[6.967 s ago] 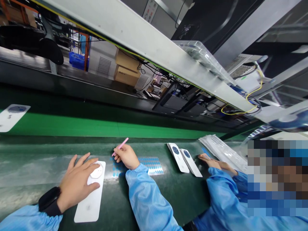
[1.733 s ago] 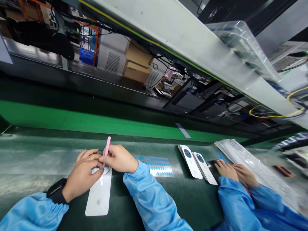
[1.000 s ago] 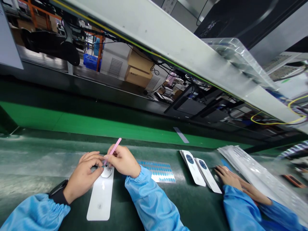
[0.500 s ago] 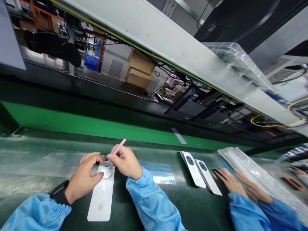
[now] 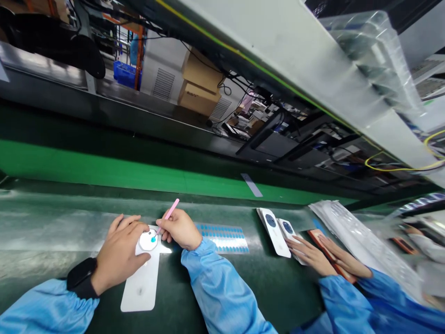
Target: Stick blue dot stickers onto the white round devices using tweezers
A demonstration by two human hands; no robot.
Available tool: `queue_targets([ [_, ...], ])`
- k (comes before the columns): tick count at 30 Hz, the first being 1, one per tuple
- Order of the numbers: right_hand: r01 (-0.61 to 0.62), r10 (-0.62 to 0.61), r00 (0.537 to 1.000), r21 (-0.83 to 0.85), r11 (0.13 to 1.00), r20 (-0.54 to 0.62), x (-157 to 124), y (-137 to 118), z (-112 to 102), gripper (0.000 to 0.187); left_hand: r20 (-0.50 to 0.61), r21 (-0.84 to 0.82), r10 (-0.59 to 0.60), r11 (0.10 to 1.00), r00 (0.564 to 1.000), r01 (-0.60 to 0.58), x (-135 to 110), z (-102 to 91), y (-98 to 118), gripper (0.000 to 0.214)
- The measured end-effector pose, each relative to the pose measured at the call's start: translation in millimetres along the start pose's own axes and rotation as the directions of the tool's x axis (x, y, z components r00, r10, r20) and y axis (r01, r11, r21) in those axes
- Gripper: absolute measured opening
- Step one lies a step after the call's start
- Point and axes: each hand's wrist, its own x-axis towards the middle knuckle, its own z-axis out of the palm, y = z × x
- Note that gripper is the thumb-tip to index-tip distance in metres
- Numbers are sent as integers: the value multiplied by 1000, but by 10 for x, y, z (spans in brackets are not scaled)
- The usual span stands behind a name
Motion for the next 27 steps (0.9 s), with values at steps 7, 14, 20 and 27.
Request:
queue_targets([
  [7,-5,6,1000,-49,999,19,24,2,-31,28,-37,4,43,999,998,-43,-2,5,-45,32],
  [14,-18,18,1000,-74,997,10,7,-66,-11,34,-73,7,76,997,994,-76,-10,22,-90,31],
  [20,-28,29,1000,-107,994,10,-9,-111,0,36,-90,18,94,996,991,-93,-8,33,-113,31],
  [27,-6,9,1000,-123,992,26,5,-80,-12,34,-91,45,114,993,989,-110,-14,17,-113,31],
])
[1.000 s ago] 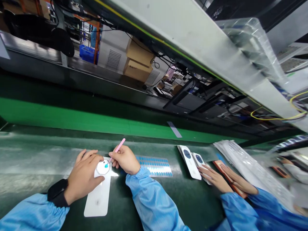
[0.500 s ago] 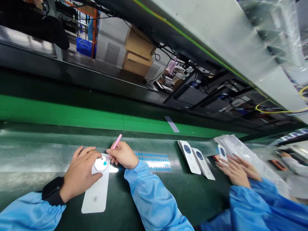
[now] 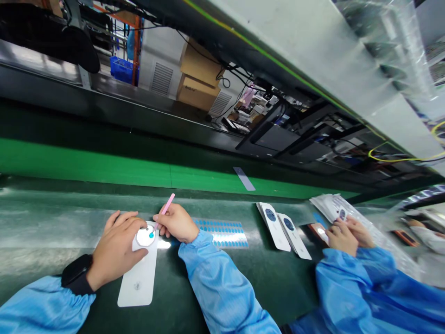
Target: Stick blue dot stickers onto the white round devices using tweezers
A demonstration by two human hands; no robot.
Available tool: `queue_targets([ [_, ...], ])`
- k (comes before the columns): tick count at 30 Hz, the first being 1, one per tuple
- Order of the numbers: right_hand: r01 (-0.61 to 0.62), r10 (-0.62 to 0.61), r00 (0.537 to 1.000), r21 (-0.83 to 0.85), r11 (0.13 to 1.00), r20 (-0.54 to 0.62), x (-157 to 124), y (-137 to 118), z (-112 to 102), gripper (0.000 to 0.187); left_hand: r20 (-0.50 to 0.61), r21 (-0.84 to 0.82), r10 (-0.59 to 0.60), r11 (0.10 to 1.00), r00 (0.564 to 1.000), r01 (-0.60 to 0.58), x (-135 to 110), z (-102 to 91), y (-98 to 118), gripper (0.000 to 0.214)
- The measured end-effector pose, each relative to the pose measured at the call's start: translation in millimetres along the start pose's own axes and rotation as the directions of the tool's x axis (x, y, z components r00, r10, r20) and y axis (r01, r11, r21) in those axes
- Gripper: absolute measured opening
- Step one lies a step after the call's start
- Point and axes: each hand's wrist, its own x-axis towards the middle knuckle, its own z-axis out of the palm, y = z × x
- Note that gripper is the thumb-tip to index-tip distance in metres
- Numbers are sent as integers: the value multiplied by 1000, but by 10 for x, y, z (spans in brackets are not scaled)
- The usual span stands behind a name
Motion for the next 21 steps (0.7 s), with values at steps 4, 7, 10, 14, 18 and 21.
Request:
queue_targets([
  [4,8,-7,1000,22,1000,-7,-2,3,2,34,-3,3,-3,1000,1000,3,3,-3,13,31],
  [7,-6,6,1000,8,1000,-13,-15,-15,7,35,6,1,-11,1000,1000,11,12,-8,29,31],
  [10,-18,18,1000,-2,1000,-19,-32,-43,14,37,28,-7,-29,1000,999,29,18,-18,41,31],
  [14,-22,22,999,7,1000,-24,-39,-58,17,36,32,-11,-31,999,999,31,21,-28,36,30],
  [18,-11,11,1000,-3,1000,-22,-28,-32,15,35,30,-8,-14,1000,999,14,17,-20,17,28],
  [21,4,-4,1000,-10,1000,-12,-23,-14,15,33,16,3,5,1000,1000,-5,10,-10,9,28],
])
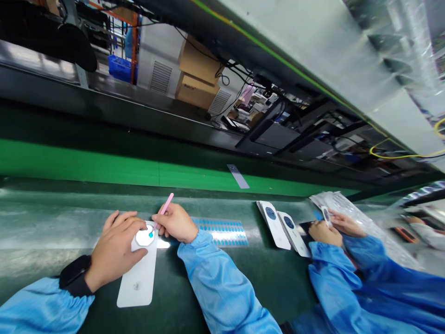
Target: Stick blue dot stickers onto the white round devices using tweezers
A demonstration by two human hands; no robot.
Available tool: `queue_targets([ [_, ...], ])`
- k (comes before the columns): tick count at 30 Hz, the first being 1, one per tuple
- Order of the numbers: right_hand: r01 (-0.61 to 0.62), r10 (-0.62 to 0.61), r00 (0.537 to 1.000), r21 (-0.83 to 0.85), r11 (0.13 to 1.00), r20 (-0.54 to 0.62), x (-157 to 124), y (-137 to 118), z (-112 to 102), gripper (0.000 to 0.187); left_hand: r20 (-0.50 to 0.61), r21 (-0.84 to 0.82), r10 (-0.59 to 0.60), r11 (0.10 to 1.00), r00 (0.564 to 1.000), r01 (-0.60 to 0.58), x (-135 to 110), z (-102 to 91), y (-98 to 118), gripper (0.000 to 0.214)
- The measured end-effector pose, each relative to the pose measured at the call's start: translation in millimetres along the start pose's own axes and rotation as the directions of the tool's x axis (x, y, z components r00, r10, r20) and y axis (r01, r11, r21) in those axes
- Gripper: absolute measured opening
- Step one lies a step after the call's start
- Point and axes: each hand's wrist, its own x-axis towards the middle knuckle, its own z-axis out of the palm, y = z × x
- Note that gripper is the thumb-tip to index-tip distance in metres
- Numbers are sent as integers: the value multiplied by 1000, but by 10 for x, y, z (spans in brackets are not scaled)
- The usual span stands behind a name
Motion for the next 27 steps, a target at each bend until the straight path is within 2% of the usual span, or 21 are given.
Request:
queue_targets([
  [7,-6,6,1000,-41,999,-11,-7,-3,8,30,2,10,-3,1000,1000,3,-14,5,-7,27],
  [20,17,-19,1000,-57,998,-25,9,25,17,27,0,55,77,996,997,-77,-49,51,-45,23],
  [27,33,-33,999,-46,998,-12,50,73,17,24,15,73,59,996,998,-60,-64,57,-56,19],
])
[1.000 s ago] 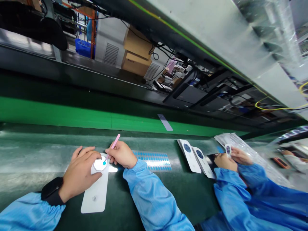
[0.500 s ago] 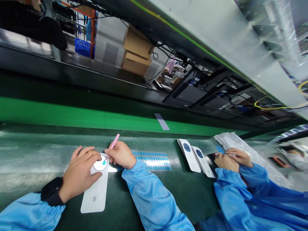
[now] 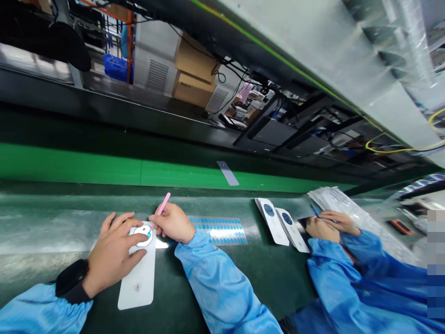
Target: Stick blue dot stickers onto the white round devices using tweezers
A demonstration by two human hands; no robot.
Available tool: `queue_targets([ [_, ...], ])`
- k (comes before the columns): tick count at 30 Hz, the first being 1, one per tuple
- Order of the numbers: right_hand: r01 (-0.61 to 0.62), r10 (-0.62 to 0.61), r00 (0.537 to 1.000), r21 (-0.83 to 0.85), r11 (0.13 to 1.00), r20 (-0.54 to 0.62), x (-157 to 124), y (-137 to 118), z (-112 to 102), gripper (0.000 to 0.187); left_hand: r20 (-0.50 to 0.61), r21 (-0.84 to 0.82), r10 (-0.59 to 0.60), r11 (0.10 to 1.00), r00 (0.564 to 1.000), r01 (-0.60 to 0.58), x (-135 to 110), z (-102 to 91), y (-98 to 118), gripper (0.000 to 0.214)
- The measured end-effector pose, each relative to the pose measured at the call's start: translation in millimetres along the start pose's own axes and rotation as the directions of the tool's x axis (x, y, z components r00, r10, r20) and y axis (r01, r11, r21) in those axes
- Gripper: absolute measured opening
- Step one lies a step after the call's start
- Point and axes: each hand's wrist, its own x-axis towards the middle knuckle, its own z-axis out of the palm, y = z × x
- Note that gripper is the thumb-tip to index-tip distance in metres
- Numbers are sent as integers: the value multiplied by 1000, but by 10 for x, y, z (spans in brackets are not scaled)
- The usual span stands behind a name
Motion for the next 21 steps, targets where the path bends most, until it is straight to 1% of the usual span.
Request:
queue_targets([
  [10,-18,18,1000,43,999,-11,-33,-59,11,28,0,30,-3,1000,1000,3,1,5,25,20],
  [16,-22,22,1000,56,998,-11,-51,-81,9,31,29,51,-4,999,1000,3,23,-23,41,23],
  [21,-26,27,1000,55,998,-14,-52,-84,8,31,13,65,-11,998,1000,10,-1,33,46,21],
])
